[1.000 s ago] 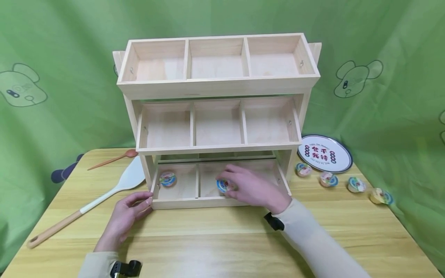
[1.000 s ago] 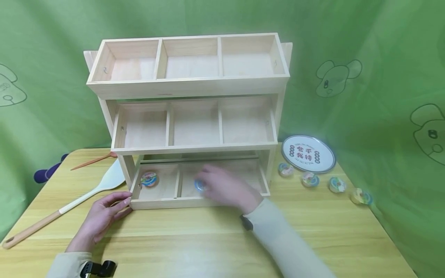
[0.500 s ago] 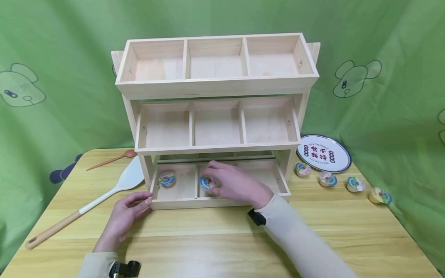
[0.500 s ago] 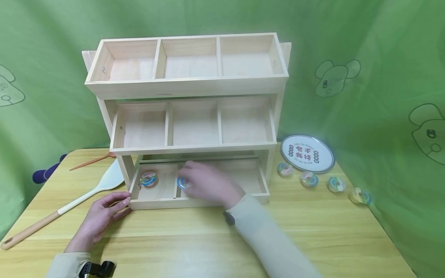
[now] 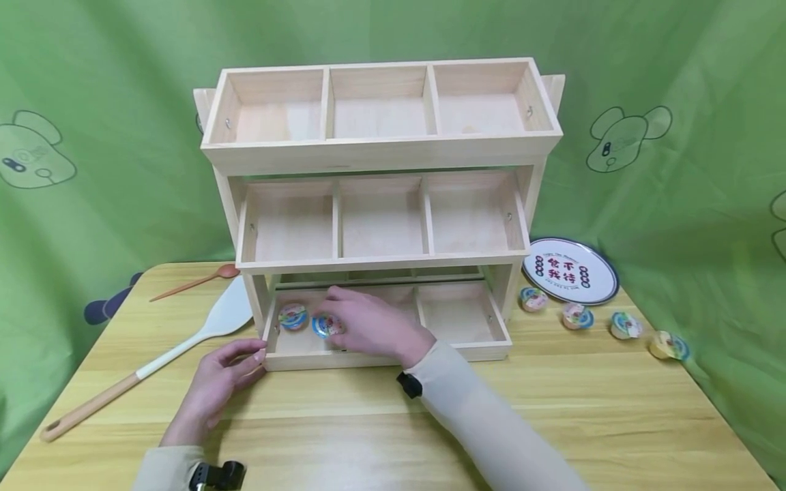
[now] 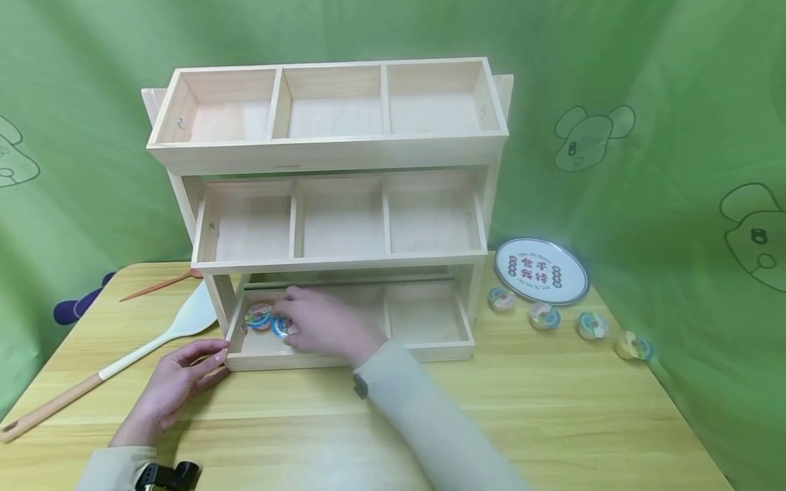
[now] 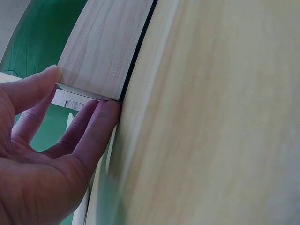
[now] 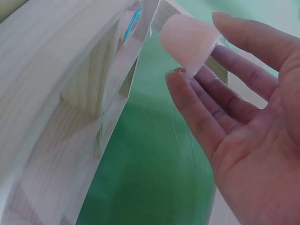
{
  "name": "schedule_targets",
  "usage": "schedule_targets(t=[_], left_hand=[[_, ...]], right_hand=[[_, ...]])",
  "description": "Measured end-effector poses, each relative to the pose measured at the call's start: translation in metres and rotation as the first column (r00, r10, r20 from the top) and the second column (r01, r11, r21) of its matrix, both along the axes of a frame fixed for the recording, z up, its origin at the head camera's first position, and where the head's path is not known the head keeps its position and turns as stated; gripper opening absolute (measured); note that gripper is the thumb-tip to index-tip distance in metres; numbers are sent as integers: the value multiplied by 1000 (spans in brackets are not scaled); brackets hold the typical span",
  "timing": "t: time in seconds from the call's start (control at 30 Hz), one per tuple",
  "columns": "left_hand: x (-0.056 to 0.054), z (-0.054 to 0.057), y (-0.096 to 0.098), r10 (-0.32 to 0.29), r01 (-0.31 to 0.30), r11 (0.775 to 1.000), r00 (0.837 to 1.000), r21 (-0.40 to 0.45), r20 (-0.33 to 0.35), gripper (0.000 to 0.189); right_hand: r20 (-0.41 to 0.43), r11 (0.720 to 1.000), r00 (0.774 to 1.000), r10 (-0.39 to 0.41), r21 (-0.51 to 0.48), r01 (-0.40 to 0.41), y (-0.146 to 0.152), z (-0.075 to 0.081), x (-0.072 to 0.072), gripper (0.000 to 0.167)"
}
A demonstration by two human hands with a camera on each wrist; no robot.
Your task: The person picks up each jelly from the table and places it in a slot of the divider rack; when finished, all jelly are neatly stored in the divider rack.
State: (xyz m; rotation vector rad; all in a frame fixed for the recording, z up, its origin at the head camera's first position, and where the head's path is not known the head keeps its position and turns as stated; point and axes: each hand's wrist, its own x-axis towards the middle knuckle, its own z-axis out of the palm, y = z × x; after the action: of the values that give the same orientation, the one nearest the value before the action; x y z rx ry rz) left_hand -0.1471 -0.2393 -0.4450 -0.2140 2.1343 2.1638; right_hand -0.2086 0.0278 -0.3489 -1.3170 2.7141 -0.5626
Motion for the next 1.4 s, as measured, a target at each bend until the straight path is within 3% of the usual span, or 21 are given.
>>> schedule_targets(t=[0.23, 0.57, 0.83, 0.97, 1.4], left_hand=[[0, 0, 0, 4, -4, 1000, 1000, 5, 4, 36], [0, 1, 0, 8, -8, 1000, 1000, 4, 19, 37], [0, 0, 1, 5, -5, 1000, 1000, 1, 5, 38], [0, 0, 1, 6, -6, 1000, 1000, -1, 0, 38], [0, -1, 0, 13, -13, 1000, 1000, 8, 8, 37]], right_hand=[[51, 1000, 999, 13, -12, -13, -20, -13, -7, 46], [27, 998, 1000, -2, 62, 0, -35, -36, -18, 41], [-16, 992, 1000, 10, 127, -8, -39, -41, -21, 41], [9, 988, 1000, -9, 154, 8, -40, -42, -22, 41], [53, 994, 999, -13, 112, 7, -37, -46, -25, 39]])
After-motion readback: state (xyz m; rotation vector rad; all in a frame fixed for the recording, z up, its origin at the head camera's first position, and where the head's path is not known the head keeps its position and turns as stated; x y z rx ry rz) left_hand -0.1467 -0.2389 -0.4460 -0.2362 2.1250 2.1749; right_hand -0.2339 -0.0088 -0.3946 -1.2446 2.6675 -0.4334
